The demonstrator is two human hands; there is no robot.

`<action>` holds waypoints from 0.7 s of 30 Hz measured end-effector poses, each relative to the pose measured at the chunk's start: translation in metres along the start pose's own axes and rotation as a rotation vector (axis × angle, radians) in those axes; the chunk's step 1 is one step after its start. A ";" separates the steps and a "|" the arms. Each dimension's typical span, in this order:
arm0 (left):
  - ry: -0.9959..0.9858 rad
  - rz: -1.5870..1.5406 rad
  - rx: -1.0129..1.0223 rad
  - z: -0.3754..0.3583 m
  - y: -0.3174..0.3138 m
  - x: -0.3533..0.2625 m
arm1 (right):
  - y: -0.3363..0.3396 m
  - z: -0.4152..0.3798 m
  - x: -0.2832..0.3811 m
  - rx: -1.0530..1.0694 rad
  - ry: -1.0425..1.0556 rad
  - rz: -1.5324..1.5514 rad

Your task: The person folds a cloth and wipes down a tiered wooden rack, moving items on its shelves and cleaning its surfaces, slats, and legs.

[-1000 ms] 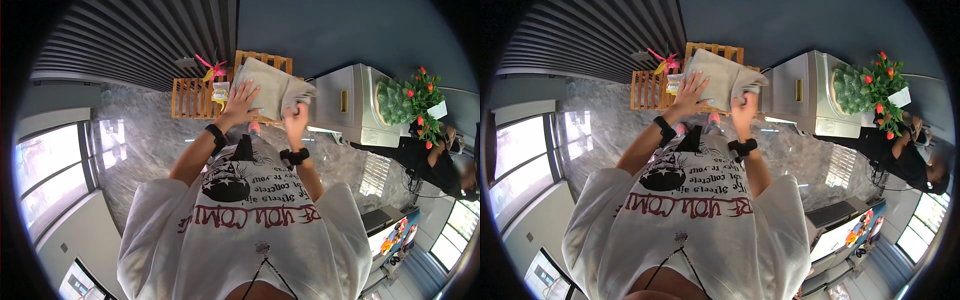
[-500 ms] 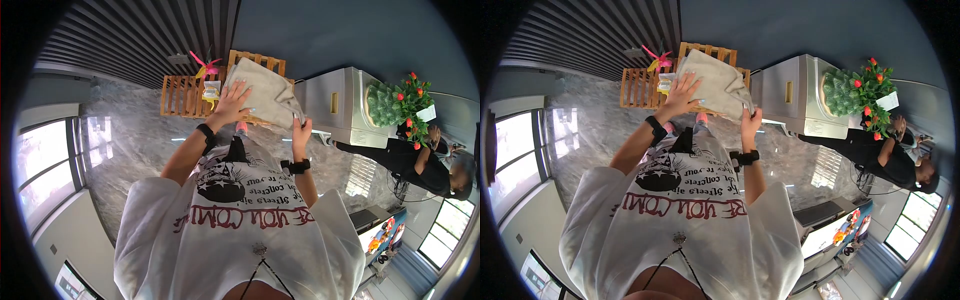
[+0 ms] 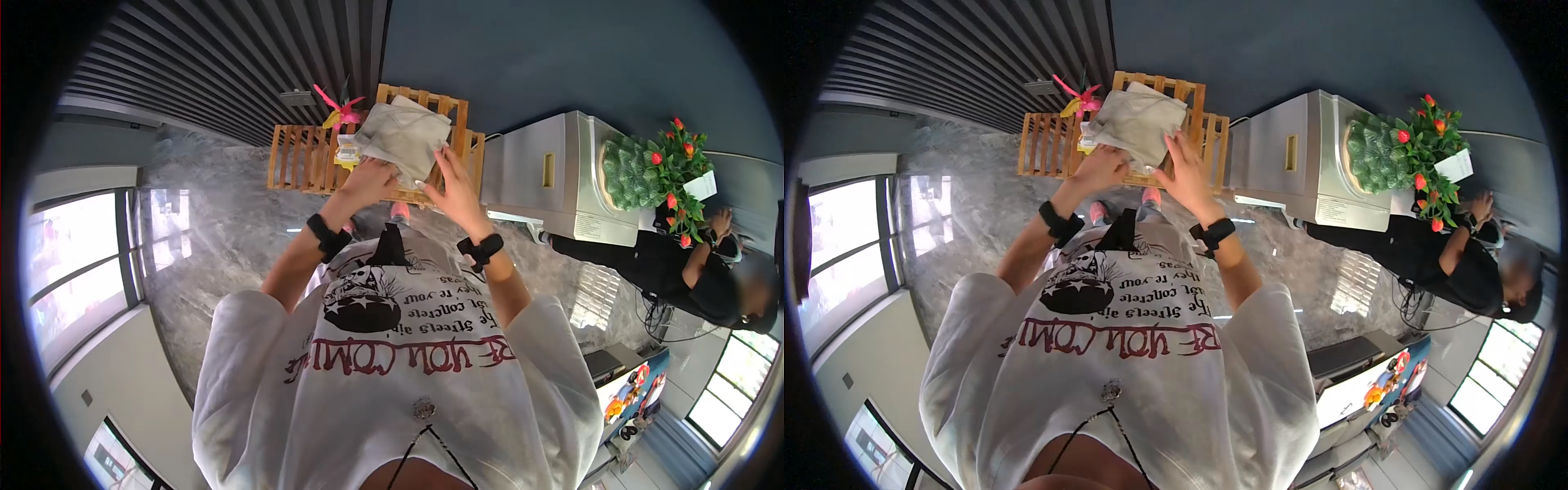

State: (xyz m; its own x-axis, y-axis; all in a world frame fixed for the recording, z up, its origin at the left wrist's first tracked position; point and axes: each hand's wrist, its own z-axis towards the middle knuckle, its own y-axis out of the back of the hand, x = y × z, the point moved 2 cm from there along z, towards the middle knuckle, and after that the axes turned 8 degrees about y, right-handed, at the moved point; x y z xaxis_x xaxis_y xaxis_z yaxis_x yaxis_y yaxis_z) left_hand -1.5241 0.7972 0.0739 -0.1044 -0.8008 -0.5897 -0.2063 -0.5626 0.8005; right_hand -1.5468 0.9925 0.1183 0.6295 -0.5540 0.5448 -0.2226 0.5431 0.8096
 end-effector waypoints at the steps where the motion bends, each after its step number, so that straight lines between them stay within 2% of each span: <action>1: -0.075 0.108 -0.119 -0.005 0.010 -0.008 | -0.005 -0.001 -0.005 -0.009 0.002 0.010; 2: -0.077 0.121 -0.116 -0.009 0.018 -0.016 | -0.009 -0.002 -0.010 -0.031 0.003 0.008; 4: 0.044 -0.048 -0.094 -0.015 0.036 -0.032 | -0.013 -0.002 -0.017 -0.062 0.001 0.016; 7: 0.057 -0.002 -0.150 -0.013 0.034 -0.032 | -0.015 0.000 -0.025 -0.080 -0.089 0.128; 8: 0.061 0.009 -0.151 -0.009 0.029 -0.031 | -0.014 0.000 -0.026 -0.089 -0.108 0.155; 10: -0.090 0.138 -0.272 0.000 0.015 -0.033 | -0.013 -0.002 -0.030 -0.099 -0.124 0.185; 11: -0.089 0.143 -0.274 0.003 0.005 -0.035 | -0.015 -0.004 -0.034 -0.101 -0.125 0.215; 13: 0.016 0.332 -0.151 0.010 -0.014 -0.038 | -0.013 -0.007 -0.037 -0.103 -0.124 0.247; 16: 0.040 0.314 -0.123 0.019 -0.031 -0.041 | -0.008 -0.011 -0.042 -0.127 -0.118 0.333; 21: 0.021 0.312 -0.203 0.023 -0.041 -0.030 | -0.008 -0.023 -0.059 -0.135 -0.105 0.378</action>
State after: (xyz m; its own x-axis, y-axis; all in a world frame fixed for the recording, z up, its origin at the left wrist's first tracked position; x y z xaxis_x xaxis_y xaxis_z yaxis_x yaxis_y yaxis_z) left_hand -1.5345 0.8490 0.0563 -0.1113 -0.9430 -0.3137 0.0299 -0.3187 0.9474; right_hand -1.5656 1.0352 0.0744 0.4414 -0.3575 0.8230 -0.3193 0.7946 0.5164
